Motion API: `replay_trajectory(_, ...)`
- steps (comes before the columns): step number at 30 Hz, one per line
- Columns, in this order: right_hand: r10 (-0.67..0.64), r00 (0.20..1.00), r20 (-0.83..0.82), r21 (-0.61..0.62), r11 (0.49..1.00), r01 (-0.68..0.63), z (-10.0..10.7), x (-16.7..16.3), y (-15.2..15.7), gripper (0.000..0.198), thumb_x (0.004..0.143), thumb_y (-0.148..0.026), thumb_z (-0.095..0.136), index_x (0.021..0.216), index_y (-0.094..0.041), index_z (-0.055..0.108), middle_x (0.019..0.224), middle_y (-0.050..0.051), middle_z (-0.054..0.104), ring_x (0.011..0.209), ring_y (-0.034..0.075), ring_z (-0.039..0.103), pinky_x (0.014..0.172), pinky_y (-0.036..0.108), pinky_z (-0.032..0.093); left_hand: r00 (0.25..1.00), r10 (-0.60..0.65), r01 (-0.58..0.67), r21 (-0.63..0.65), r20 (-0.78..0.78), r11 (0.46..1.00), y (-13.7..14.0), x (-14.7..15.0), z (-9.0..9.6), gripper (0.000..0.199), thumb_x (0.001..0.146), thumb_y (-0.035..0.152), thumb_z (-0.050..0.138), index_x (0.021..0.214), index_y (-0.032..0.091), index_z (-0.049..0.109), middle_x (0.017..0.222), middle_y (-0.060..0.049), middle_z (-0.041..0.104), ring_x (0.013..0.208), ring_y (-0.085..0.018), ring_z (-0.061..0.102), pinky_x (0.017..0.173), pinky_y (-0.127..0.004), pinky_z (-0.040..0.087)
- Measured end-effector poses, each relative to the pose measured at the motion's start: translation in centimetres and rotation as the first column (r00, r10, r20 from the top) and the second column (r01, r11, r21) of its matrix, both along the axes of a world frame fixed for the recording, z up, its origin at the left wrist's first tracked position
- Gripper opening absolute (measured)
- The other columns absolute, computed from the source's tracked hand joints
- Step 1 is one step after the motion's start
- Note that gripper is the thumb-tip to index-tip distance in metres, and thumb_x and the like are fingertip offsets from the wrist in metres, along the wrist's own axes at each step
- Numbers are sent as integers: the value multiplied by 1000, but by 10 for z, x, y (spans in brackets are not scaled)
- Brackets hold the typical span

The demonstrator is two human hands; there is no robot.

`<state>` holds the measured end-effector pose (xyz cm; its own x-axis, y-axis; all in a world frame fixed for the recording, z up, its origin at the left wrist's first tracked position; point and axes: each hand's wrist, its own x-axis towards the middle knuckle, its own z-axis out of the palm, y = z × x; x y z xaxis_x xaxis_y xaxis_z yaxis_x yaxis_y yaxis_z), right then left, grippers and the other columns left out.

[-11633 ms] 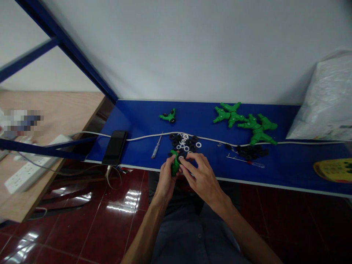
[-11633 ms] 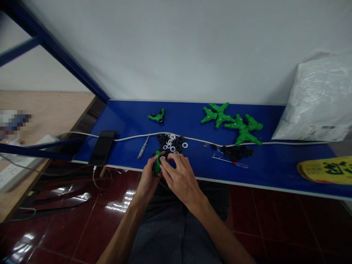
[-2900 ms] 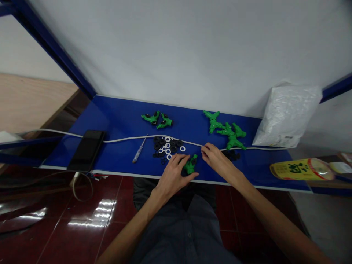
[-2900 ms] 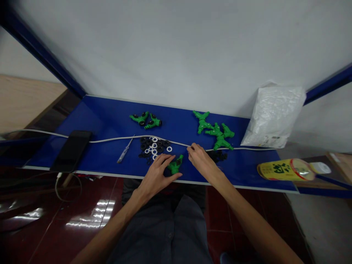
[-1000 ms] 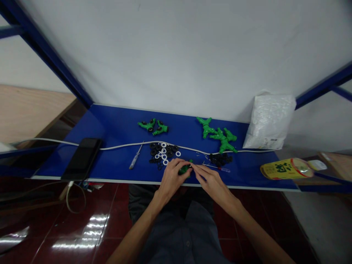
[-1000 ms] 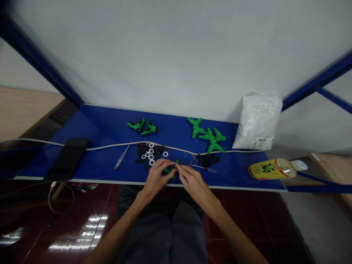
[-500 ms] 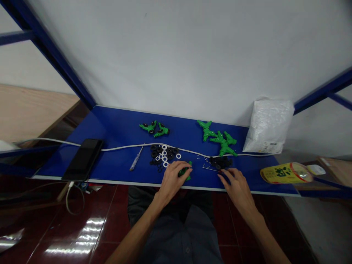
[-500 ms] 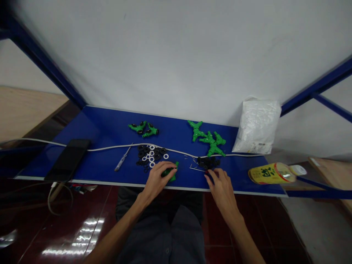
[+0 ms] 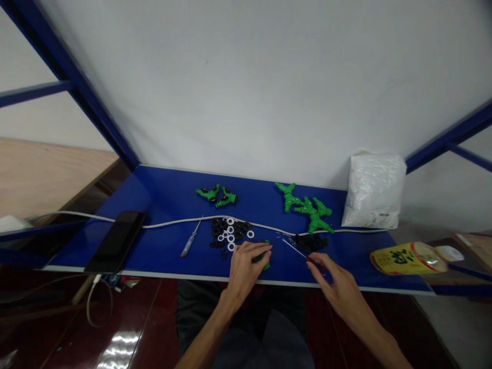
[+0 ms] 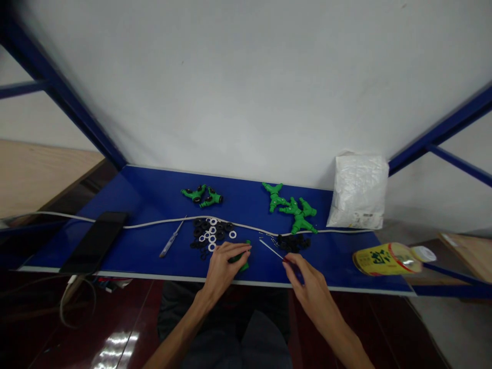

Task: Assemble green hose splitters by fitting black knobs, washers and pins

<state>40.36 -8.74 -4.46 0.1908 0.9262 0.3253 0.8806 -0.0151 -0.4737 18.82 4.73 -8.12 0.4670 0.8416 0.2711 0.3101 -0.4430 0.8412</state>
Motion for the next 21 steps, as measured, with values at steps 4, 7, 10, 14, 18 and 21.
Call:
replay_trajectory(4,104,993,-61,-5,995,-104,36,-22,17,19,103,-32,50,112,-26,66,101,7,74,91,22,75,80,31,60,1000,-10,10,-25,-6,1000,1,0,0,16,91,27,72,103,33,81,109,1,80,100,-24,72,92,-46,51)
replay_trajectory(7,150,988,-30,-6,989,-151,50,-29,28,19,103,-29,51,112,-23,66,101,8,73,92,21,75,81,31,59,1000,-15,14,-55,-18,998,2,-1,2,17,91,27,72,104,33,81,109,1,80,101,-23,71,92,-44,50)
replay_trajectory(10,190,982,-3,-29,981,-190,56,-30,33,18,103,-27,51,113,-21,65,100,7,72,91,19,74,81,29,58,999,-7,4,-75,-36,997,1,-1,3,17,91,28,72,105,35,81,110,2,80,102,-22,71,95,-43,48)
replay_trajectory(14,207,977,40,-37,978,-206,56,-31,36,18,103,-26,51,114,-20,65,100,7,70,90,19,73,81,29,58,1000,7,-9,-75,-31,997,0,0,2,16,91,29,73,104,35,81,110,2,80,102,-23,70,96,-44,47)
replay_trajectory(18,237,963,126,-42,971,-233,54,-29,36,19,104,-23,49,116,-19,63,103,8,69,93,19,73,84,30,60,1000,1,-2,-74,-17,997,0,0,1,17,91,29,73,105,35,81,110,2,80,102,-23,70,96,-43,48)
replay_trajectory(21,301,914,272,-69,954,-293,59,-30,35,25,103,-16,44,123,-17,60,107,11,68,97,20,71,87,31,61,1000,-5,4,-77,-10,997,1,0,1,17,91,28,73,105,34,81,110,2,80,103,-22,70,96,-42,48)
